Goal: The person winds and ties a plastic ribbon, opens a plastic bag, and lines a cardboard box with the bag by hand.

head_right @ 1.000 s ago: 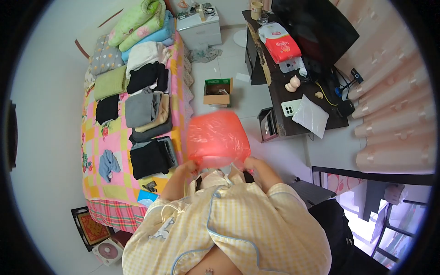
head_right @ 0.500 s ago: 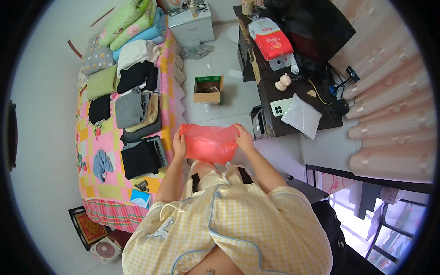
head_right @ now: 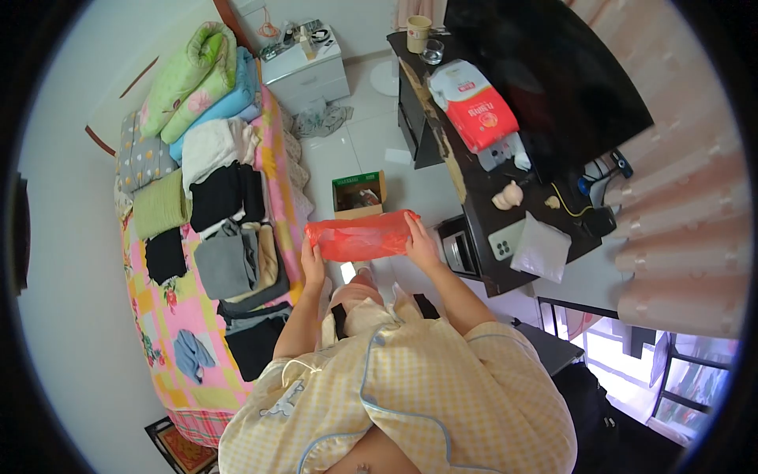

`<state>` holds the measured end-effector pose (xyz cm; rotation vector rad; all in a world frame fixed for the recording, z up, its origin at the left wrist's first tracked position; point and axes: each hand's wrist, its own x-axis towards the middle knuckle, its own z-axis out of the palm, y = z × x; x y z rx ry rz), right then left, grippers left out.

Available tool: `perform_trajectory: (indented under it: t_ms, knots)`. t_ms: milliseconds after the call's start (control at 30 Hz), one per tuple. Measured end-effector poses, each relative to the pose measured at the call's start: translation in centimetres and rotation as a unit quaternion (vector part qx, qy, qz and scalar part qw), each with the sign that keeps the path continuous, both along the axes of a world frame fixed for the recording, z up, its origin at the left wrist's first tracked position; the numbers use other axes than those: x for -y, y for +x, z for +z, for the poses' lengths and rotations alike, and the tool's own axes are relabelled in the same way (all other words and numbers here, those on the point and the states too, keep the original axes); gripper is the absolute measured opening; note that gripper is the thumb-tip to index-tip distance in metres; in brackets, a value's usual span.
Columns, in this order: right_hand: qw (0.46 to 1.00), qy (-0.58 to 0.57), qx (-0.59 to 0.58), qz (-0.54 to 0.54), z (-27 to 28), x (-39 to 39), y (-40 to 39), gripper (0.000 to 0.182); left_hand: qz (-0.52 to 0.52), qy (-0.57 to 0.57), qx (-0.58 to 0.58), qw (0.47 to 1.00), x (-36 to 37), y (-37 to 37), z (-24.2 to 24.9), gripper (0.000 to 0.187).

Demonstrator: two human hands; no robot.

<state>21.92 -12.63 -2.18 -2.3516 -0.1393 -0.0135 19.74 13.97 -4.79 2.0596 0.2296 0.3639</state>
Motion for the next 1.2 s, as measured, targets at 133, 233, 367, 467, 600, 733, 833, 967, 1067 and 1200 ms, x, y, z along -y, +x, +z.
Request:
perform_trajectory:
  t_ms: [133,233,367,467,600,733,833,967,1067,1200]
  knots:
    - [0.995,-0.047,-0.093,0.007,1.2,-3.2,4.4,0.061,-0.028,0.017,-0.026,0.999,-3.8,5.1,0.0,0.036]
    - [0.993,-0.071,-0.093,-0.005,0.2,-5.0,7.3,0.062,-0.073,0.006,-0.057,0.996,-5.9,8.3,-0.9,0.037]
    - [0.990,-0.079,-0.119,-0.017,-0.3,-6.4,10.4,0.064,-0.081,0.018,-0.091,0.992,-7.4,11.6,-2.0,0.037]
    - [0.993,-0.091,-0.079,0.001,-3.3,-6.7,12.5,0.065,-0.098,0.016,-0.107,0.989,-7.7,13.4,-3.5,0.037]
    - [0.977,-0.104,-0.187,-0.002,-4.4,-7.4,15.5,0.063,-0.072,-0.029,-0.206,0.975,-6.9,15.2,-4.2,0.040]
    - [0.967,-0.106,-0.228,-0.026,-7.2,-7.9,17.1,0.063,-0.004,-0.097,-0.320,0.942,-6.4,16.2,-6.4,0.039]
    - [0.963,-0.093,-0.250,-0.027,-8.5,-7.8,18.1,0.064,-0.005,-0.171,-0.356,0.919,-6.0,16.6,-8.4,0.042]
    - [0.963,-0.099,-0.249,-0.006,-10.2,-7.0,18.4,0.065,-0.015,-0.077,-0.334,0.939,-6.0,17.2,-10.7,0.042]
    - [0.960,-0.099,-0.264,0.003,-9.6,-6.5,19.7,0.065,0.005,-0.120,-0.340,0.933,-6.1,18.7,-11.4,0.042]
    - [0.972,-0.079,-0.219,0.007,-9.0,-5.9,21.1,0.064,0.023,-0.148,-0.214,0.965,-5.6,21.0,-11.7,0.040]
